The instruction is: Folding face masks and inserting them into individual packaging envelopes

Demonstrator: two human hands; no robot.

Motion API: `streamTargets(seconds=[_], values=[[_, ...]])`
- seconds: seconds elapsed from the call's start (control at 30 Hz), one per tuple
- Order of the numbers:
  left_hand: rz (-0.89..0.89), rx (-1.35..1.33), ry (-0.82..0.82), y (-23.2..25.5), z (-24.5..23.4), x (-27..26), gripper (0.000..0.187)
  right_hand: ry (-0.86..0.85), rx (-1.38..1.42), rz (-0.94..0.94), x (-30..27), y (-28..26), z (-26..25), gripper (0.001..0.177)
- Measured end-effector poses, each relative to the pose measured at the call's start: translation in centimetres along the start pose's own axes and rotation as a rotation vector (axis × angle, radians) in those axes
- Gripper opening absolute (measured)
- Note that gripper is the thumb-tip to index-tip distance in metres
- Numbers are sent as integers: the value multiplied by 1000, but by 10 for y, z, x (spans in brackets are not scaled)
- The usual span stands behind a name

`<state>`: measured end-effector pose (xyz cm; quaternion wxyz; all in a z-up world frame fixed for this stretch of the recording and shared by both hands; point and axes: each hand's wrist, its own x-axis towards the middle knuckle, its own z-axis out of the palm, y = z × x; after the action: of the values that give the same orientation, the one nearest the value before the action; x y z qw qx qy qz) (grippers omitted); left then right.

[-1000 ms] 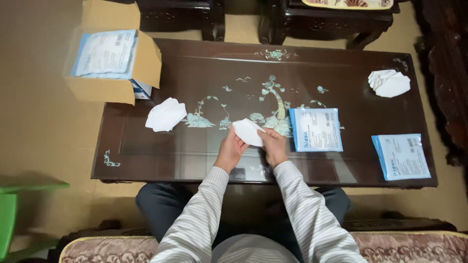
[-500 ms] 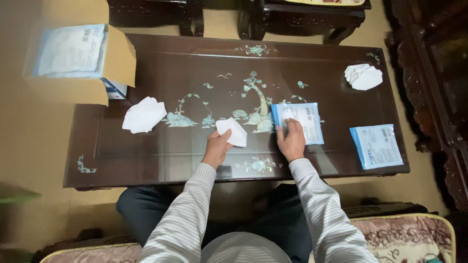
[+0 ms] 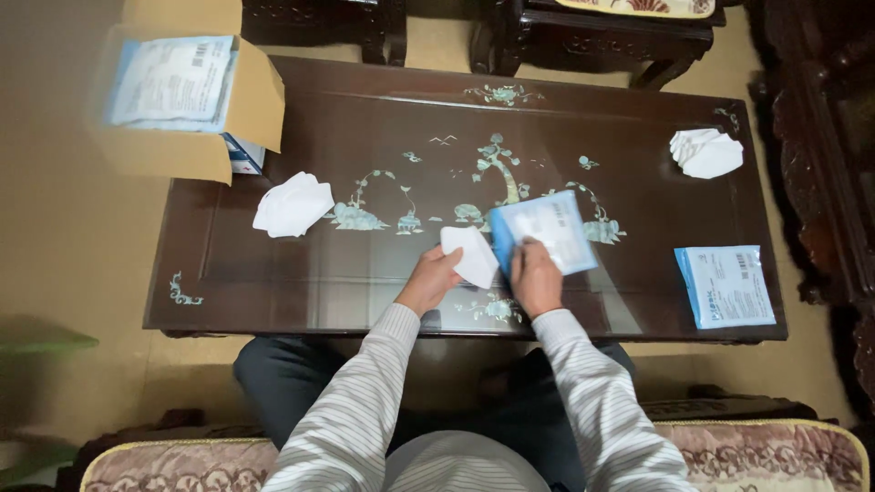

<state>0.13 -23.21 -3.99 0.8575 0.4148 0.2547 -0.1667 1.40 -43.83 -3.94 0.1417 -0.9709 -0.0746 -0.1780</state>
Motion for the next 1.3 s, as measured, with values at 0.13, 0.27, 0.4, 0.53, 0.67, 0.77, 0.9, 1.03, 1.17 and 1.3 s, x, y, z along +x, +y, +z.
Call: streamTargets(seconds=[0.13, 0.27, 0.4, 0.53, 0.67, 0.77, 0.9, 1.03, 1.17, 1.3], values=[[20, 154, -19, -18, -9, 22, 44, -141, 272, 133, -4, -32, 0, 21], [83, 310, 122, 1, -13, 15, 46, -102, 350, 177, -7, -52, 5, 20], [131, 417, 216, -1, -26, 27, 39, -38, 315, 1, -22, -86, 7, 16], [155, 393, 213, -2, -43, 31, 45, -8, 366, -44, -1, -101, -23, 22], [130, 378, 172, 2, -42, 23, 47, -81, 260, -128, 12, -56, 0, 49], [127, 440, 139, 32, 0, -21, 51, -161, 212, -122, 8, -44, 11, 57], [166, 670, 143, 42, 21, -40, 55, -132, 202, -141, 5, -46, 9, 58], [169, 733, 180, 34, 26, -34, 56, -86, 227, -179, 5, -47, 7, 57], [237, 747, 260, 23, 26, -29, 46, -88, 204, -213, 4, -46, 7, 57], [245, 672, 411, 16, 31, -23, 46, -82, 211, -233, 4, -47, 8, 56]])
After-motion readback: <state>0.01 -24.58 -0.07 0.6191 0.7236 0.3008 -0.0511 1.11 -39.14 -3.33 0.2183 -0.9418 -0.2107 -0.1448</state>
